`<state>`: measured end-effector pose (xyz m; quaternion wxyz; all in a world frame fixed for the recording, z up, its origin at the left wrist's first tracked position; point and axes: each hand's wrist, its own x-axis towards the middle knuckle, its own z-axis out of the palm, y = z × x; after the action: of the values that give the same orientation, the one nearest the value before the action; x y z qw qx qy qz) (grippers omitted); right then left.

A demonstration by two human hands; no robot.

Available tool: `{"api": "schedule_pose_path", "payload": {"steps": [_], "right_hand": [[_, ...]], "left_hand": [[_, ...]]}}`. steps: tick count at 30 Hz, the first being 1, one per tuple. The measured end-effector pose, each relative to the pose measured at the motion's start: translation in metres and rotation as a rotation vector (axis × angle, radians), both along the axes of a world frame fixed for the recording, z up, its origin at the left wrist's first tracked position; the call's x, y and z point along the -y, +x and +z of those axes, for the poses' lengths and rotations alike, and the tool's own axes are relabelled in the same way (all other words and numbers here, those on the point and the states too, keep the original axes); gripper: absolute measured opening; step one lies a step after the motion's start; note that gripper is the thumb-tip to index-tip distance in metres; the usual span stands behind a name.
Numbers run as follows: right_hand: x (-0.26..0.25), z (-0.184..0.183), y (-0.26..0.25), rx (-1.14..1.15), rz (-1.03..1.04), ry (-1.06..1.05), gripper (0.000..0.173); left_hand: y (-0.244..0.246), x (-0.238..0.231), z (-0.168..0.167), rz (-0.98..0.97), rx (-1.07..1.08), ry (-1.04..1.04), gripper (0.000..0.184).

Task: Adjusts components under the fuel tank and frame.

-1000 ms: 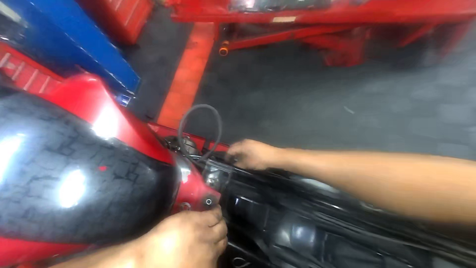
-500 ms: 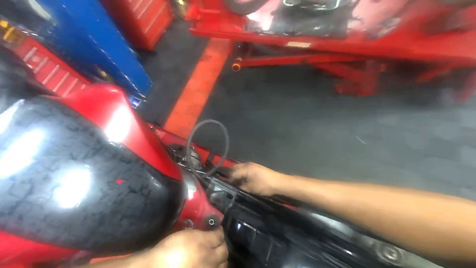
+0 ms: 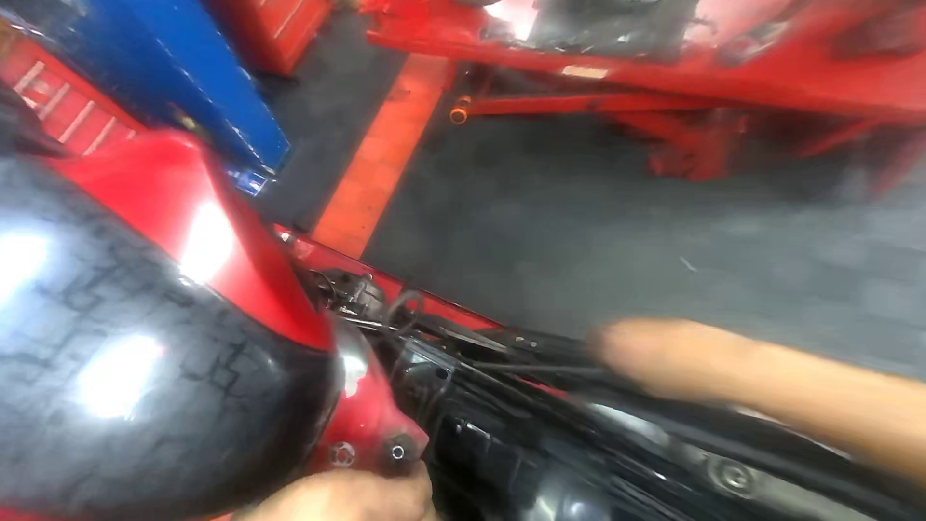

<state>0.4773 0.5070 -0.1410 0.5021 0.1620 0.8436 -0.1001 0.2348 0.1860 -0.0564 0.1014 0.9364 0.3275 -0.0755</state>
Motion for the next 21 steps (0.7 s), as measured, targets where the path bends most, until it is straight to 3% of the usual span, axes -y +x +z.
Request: {"api": "schedule_pose_path", "payload": {"steps": [3, 6, 11, 13, 17, 19, 21], "right_hand": [[-0.024, 0.021, 0.018, 0.188, -0.091, 0.128, 0.015], [-0.018, -0.011, 0.025, 0.087, -0.071, 0.193, 0.013], [0.036, -0.033, -0.046, -0.155, -0.164, -0.305, 0.072], [0.048, -0.044, -0.065, -0.227, -0.195, -0.441, 0.066], [0.045, -0.052, -0.062, -0.448, -0.346, -0.56, 0.03], [0.05, -0.041, -0.053, -0.415, -0.406, -0.525, 0.035], [0.063, -0.033, -0.043, -0.442, -0.299, -0.348, 0.043]], "left_hand": [[-0.002, -0.003, 0.006, -0.033, 0.026, -0.031, 0.028], [-0.003, -0.012, 0.008, -0.108, 0.026, -0.074, 0.025], [-0.002, -0.012, 0.002, -0.115, 0.04, -0.061, 0.026], [0.0, -0.011, 0.0, -0.118, 0.041, -0.057, 0.026], [-0.001, -0.012, -0.004, -0.093, 0.044, -0.044, 0.026], [-0.001, -0.011, -0.009, -0.086, 0.036, -0.019, 0.026], [0.0, -0.011, -0.013, -0.09, 0.024, -0.014, 0.027]]}}
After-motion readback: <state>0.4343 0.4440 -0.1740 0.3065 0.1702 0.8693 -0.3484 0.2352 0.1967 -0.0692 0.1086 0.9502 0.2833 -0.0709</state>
